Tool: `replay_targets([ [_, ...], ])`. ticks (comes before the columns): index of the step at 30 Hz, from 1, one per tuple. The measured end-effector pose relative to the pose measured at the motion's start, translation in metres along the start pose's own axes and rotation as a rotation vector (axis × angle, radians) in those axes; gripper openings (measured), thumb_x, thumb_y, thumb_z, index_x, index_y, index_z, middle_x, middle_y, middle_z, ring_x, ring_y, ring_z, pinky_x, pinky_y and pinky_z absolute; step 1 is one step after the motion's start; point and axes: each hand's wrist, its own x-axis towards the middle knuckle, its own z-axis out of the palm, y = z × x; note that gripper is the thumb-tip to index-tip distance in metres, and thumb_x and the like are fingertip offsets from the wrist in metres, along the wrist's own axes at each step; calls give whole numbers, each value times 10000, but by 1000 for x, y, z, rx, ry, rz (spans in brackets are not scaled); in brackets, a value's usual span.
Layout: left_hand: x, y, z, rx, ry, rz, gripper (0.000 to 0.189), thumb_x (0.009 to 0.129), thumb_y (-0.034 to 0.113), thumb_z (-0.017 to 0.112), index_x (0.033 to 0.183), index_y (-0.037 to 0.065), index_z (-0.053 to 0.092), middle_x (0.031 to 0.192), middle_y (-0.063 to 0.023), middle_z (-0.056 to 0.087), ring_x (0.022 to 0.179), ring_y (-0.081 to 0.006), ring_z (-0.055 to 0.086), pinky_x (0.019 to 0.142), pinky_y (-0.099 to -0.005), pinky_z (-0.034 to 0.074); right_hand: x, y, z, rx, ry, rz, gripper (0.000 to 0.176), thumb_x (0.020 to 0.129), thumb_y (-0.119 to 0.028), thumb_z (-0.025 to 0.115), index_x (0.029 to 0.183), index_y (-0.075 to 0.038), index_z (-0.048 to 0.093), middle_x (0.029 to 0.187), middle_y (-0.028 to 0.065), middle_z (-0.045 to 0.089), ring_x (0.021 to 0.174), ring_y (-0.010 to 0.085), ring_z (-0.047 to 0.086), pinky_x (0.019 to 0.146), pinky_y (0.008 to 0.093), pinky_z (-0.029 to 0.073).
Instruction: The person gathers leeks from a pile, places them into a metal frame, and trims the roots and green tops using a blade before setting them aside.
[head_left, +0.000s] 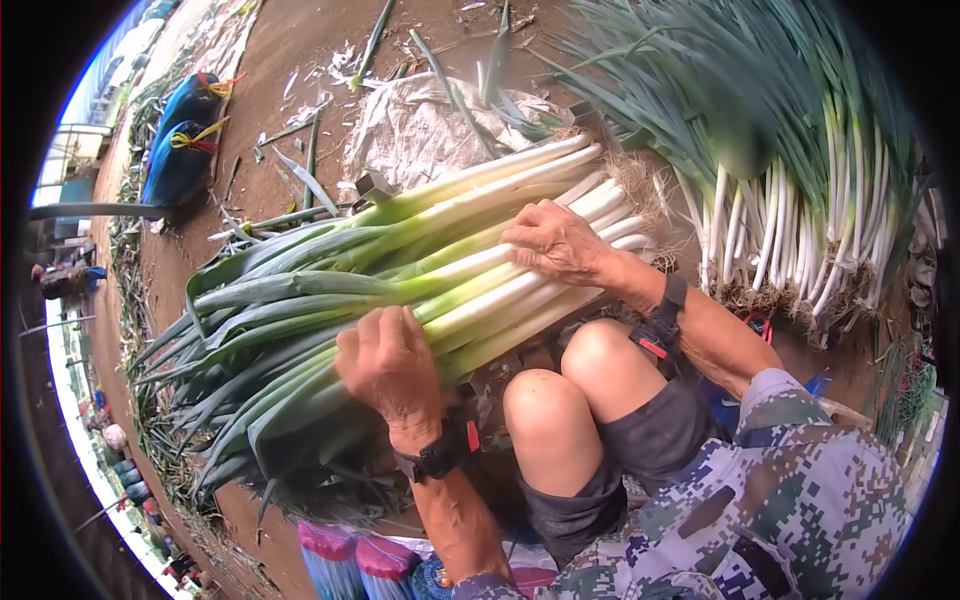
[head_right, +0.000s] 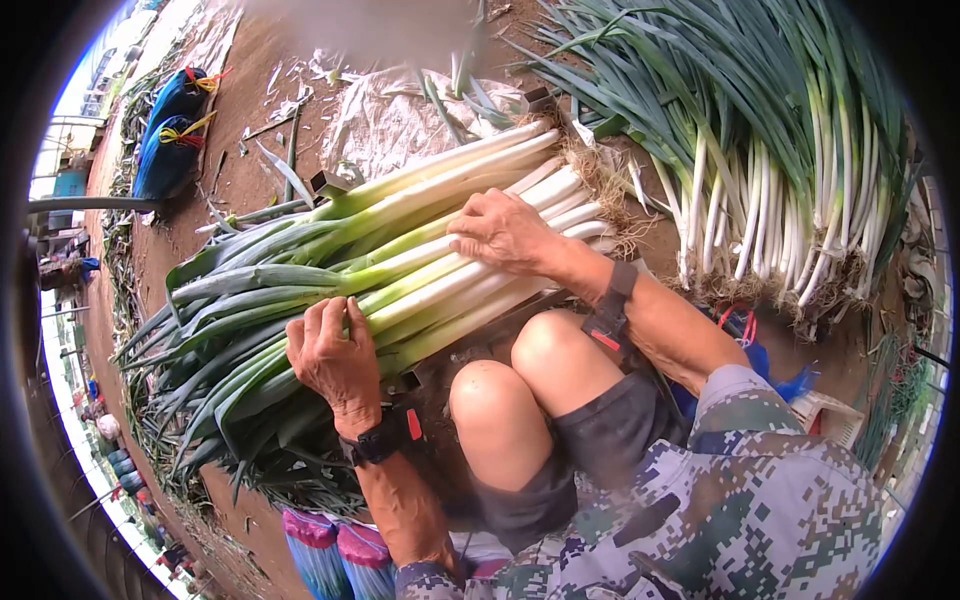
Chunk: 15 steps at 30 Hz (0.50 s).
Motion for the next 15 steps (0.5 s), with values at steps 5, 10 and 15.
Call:
replay_targets([
  [5,35,-3,-12,1,-123,112,252,844,193,753,1069,92,705,1157,-82,672,1134,-286,592,975,-431,434,-2,5,8,42,63,-62,274,940,-323,650,1123,-131,715,1039,99,642,972,310,576,881,432,473],
  [10,41,-15,14,139,-522,200,281,870,300,647,1020,74,718,1120,-120,657,1188,-307,559,1147,-532,318,-4,15,15,28,94,-81,232,931,-327,663,1069,-149,720,1005,68,640,954,298,576,868,433,482],
  [15,9,-10,12,132,-397,179,196,922,243,597,961,75,689,1045,-110,627,1117,-303,569,1142,-509,333,-2,21,18,64,81,-104,222,933,-359,662,1047,-183,735,999,45,641,958,288,576,854,429,487],
])
